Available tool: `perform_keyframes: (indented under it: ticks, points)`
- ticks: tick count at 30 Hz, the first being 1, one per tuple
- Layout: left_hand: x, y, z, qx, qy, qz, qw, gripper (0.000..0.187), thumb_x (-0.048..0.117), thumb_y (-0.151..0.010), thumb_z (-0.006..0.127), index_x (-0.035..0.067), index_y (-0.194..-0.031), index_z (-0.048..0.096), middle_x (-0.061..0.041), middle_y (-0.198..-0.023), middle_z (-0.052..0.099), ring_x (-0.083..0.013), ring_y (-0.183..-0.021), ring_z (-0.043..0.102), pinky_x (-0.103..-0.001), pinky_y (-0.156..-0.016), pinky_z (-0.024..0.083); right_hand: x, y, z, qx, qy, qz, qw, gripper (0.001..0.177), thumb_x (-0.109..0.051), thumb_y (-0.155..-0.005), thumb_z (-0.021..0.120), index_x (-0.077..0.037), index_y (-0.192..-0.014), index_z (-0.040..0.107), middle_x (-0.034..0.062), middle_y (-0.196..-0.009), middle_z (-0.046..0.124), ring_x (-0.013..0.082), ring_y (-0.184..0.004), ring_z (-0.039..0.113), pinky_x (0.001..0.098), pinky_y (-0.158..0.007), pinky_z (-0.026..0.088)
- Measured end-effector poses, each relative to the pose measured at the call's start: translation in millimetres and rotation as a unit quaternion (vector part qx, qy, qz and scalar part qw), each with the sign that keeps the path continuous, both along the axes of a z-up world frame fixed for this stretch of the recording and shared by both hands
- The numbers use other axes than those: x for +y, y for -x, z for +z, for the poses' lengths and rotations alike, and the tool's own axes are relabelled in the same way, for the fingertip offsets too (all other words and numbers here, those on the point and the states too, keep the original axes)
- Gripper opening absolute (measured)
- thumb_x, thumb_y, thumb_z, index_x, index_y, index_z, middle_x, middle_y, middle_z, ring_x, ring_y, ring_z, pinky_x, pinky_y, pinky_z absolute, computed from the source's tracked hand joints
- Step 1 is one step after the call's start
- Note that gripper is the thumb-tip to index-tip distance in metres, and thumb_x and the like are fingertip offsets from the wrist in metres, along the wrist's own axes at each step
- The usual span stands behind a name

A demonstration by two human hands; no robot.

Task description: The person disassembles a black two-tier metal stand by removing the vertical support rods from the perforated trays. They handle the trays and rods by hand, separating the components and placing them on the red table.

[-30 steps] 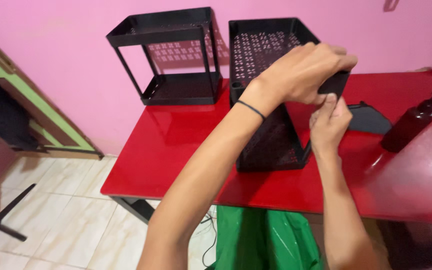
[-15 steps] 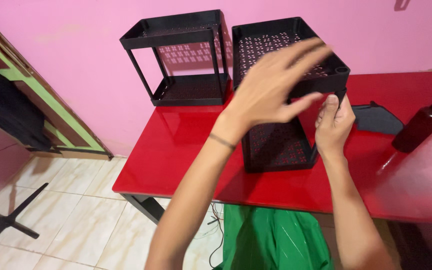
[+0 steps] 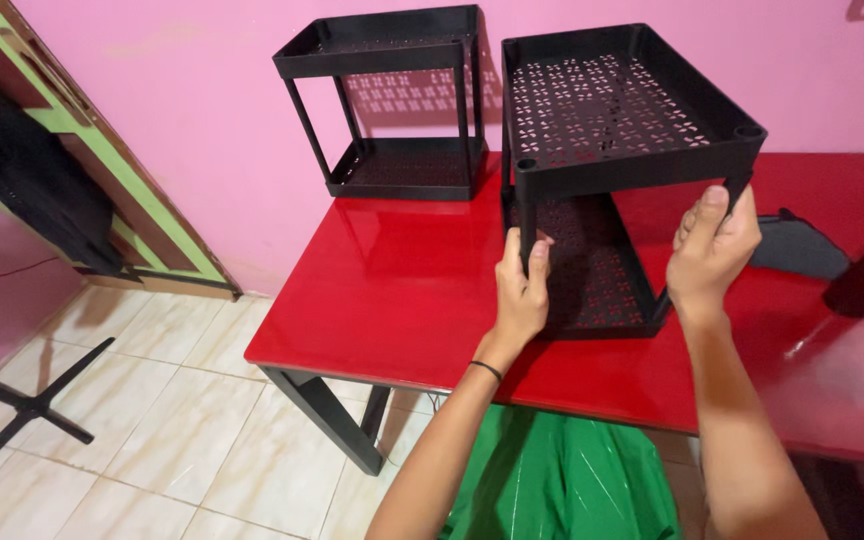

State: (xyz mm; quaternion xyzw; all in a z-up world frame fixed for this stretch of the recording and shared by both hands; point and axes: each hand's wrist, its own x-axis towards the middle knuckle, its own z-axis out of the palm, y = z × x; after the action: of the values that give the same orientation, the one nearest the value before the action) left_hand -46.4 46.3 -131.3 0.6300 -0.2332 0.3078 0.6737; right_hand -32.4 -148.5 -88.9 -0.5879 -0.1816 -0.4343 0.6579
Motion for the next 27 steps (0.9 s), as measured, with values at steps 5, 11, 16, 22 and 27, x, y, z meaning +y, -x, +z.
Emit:
perform_keyframes:
  ticks: [5, 11, 16, 22, 27]
  points:
    - [-7.9, 0.9, -7.4, 0.03, 0.071, -0.102, 0.992, 0.037, 0.038, -0.111, 0.042, 0.006, -0.104, 0.058, 0.007, -0.068, 0.04, -0.0027, -0.058, 0.035, -0.025, -0.052, 0.025, -13.6, -19.8, -6.5, -0.012, 0.018, -0.017, 1.0, 0.03, -0.029, -0.125, 0.045, -0.003, -0.112, 0.047, -0.0031, -0.075, 0.041, 0.0032, -0.058, 0.04, 0.0203, -0.05, 0.035]
    - [-33.2, 18.7, -8.9, 0.04, 0.065, -0.123, 0.989, 0.042, 0.042, -0.112, 0.038, 0.006, -0.098, 0.056, 0.006, -0.068, 0.041, -0.004, -0.058, 0.035, -0.026, -0.053, 0.026, -46.2, -54.4, -20.5, 0.002, 0.003, 0.011, 1.0, 0.033, -0.035, -0.127, 0.041, -0.006, -0.112, 0.045, -0.0034, -0.075, 0.037, 0.0028, -0.058, 0.036, 0.0196, -0.05, 0.031]
    - [-53.3, 21.2, -5.1, 0.021, 0.033, -0.086, 0.996, 0.04, 0.039, -0.112, 0.038, 0.006, -0.094, 0.052, -0.001, -0.067, 0.045, -0.0113, -0.058, 0.044, -0.03, -0.055, 0.034, -75.4, -72.6, -28.7, 0.036, 0.028, 0.022, 0.999, 0.035, -0.039, -0.128, 0.036, -0.006, -0.118, 0.046, -0.0029, -0.079, 0.039, 0.0057, -0.063, 0.038, 0.0212, -0.056, 0.032]
    - [-87.1, 20.6, -10.6, 0.009, -0.009, 0.022, 1.0, 0.035, 0.031, -0.115, 0.036, 0.003, -0.102, 0.051, -0.015, -0.084, 0.055, -0.0364, -0.078, 0.057, -0.046, -0.072, 0.044, -93.1, -20.4, 2.5, 0.052, 0.429, -0.511, 0.743, 0.033, -0.032, -0.125, 0.032, -0.006, -0.134, 0.049, 0.0123, -0.113, 0.061, 0.0218, -0.105, 0.061, 0.0339, -0.096, 0.052]
    - [-129.9, 31.6, -16.0, 0.021, -0.015, -0.046, 0.999, 0.028, 0.02, -0.116, 0.039, 0.0, -0.12, 0.059, -0.023, -0.109, 0.057, -0.036, -0.1, 0.057, -0.044, -0.095, 0.047, -35.9, 52.2, 7.3, 0.082, 0.154, -0.089, 0.981, 0.048, -0.033, -0.121, 0.034, -0.001, -0.156, 0.04, 0.0058, -0.117, 0.061, 0.0175, -0.105, 0.059, 0.034, -0.093, 0.048]
